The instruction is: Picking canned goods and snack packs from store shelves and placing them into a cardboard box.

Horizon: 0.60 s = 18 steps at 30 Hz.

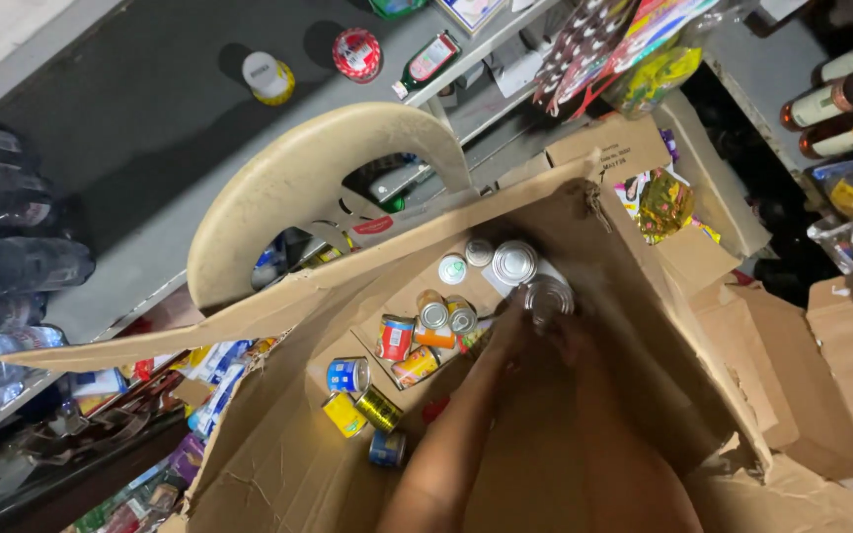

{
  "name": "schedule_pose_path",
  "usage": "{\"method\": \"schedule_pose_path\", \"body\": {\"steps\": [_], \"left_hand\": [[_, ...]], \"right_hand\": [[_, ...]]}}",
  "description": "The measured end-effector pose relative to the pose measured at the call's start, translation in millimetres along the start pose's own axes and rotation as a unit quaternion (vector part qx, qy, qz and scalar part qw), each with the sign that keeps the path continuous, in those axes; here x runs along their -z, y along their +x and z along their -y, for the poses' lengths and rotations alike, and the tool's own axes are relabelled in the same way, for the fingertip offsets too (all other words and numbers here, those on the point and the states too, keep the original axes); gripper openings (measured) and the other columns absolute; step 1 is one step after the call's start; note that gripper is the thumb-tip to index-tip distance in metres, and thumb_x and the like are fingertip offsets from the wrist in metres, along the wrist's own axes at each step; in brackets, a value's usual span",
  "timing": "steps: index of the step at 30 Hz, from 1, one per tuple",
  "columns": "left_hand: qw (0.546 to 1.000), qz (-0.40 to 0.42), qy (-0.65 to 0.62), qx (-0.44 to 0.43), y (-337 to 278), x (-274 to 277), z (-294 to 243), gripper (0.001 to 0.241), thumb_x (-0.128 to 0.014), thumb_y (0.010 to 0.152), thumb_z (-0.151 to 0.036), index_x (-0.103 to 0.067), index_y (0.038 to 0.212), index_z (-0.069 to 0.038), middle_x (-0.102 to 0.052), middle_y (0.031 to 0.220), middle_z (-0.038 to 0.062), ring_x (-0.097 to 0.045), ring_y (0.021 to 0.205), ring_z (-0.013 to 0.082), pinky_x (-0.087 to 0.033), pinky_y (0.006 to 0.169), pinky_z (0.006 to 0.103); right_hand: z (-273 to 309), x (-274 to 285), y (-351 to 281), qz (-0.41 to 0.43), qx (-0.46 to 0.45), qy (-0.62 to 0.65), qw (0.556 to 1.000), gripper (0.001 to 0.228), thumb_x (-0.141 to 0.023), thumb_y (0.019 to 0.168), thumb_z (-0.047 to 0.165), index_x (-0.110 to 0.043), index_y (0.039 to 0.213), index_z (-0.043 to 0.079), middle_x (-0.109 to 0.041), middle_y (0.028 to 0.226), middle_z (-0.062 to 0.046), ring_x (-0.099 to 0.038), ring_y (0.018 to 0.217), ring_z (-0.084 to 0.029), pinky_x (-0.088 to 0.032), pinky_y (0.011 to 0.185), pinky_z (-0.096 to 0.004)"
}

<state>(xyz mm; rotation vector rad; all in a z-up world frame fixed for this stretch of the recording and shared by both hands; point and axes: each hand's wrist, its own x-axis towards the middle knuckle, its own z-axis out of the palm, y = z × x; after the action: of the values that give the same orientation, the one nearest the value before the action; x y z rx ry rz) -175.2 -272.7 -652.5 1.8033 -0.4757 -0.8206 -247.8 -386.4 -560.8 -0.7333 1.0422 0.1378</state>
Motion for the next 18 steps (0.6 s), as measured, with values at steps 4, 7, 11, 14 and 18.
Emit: {"method": "schedule_pose_path", "body": {"steps": [4, 7, 11, 14, 18], "left_hand": [[0.991, 0.073, -0.112, 0.003, 11.5, -35.3, 42.2, 0.048, -0.057, 0.098, -0.012, -0.05, 0.146, -0.011, -0.064, 0.128, 0.022, -0.061, 0.111, 0.0301, -0.05, 0.096, 0.0385], [0.975, 0.126, -0.181, 0.007, -0.3, -23.8, 7.3, 0.039, -0.059, 0.098, -0.014, -0.059, 0.137, -0.01, -0.067, 0.122, 0.022, -0.061, 0.103, 0.029, -0.052, 0.09, 0.0378], [0.997, 0.068, 0.032, -0.036, -0.9, 0.8, -29.5, 0.048, -0.061, 0.087, -0.012, -0.063, 0.135, -0.01, -0.069, 0.124, 0.022, -0.065, 0.113, 0.0339, -0.051, 0.098, 0.0394], [0.997, 0.001, 0.045, -0.066, 7.4, 23.1, -33.8, 0.055, -0.06, 0.085, -0.01, -0.059, 0.14, -0.01, -0.066, 0.131, 0.025, -0.063, 0.121, 0.0376, -0.05, 0.102, 0.0411], [0.999, -0.021, 0.015, 0.026, -19.1, 111.0, -170.1, 0.058, -0.047, 0.09, -0.008, -0.054, 0.147, -0.017, -0.071, 0.119, 0.021, -0.069, 0.114, 0.0357, -0.053, 0.096, 0.0402]], "right_hand": [[25.6, -19.0, -14.3, -0.012, 0.024, -0.008, 1.0, 0.036, -0.065, 0.093, 0.008, -0.062, 0.129, 0.012, -0.069, 0.106, -0.005, -0.065, 0.092, -0.02, -0.053, 0.076, -0.039], [28.7, -26.1, -19.4, -0.022, 0.04, -0.006, 0.999, 0.035, -0.063, 0.094, 0.008, -0.063, 0.129, 0.011, -0.07, 0.103, -0.004, -0.065, 0.089, -0.018, -0.053, 0.073, -0.036], [28.5, -38.1, -23.2, -0.03, 0.074, -0.002, 0.997, 0.034, -0.062, 0.095, 0.009, -0.063, 0.129, 0.01, -0.07, 0.101, -0.003, -0.065, 0.085, -0.016, -0.052, 0.068, -0.032], [27.4, -47.5, -11.1, -0.026, 0.101, -0.005, 0.995, 0.033, -0.061, 0.096, 0.01, -0.064, 0.129, 0.009, -0.071, 0.099, -0.003, -0.064, 0.082, -0.014, -0.051, 0.065, -0.03], [66.8, -127.7, -54.2, 0.0, 0.12, 0.047, 0.992, 0.028, -0.056, 0.097, 0.01, -0.064, 0.124, 0.007, -0.07, 0.098, -0.005, -0.068, 0.084, -0.017, -0.056, 0.072, -0.032]]}}
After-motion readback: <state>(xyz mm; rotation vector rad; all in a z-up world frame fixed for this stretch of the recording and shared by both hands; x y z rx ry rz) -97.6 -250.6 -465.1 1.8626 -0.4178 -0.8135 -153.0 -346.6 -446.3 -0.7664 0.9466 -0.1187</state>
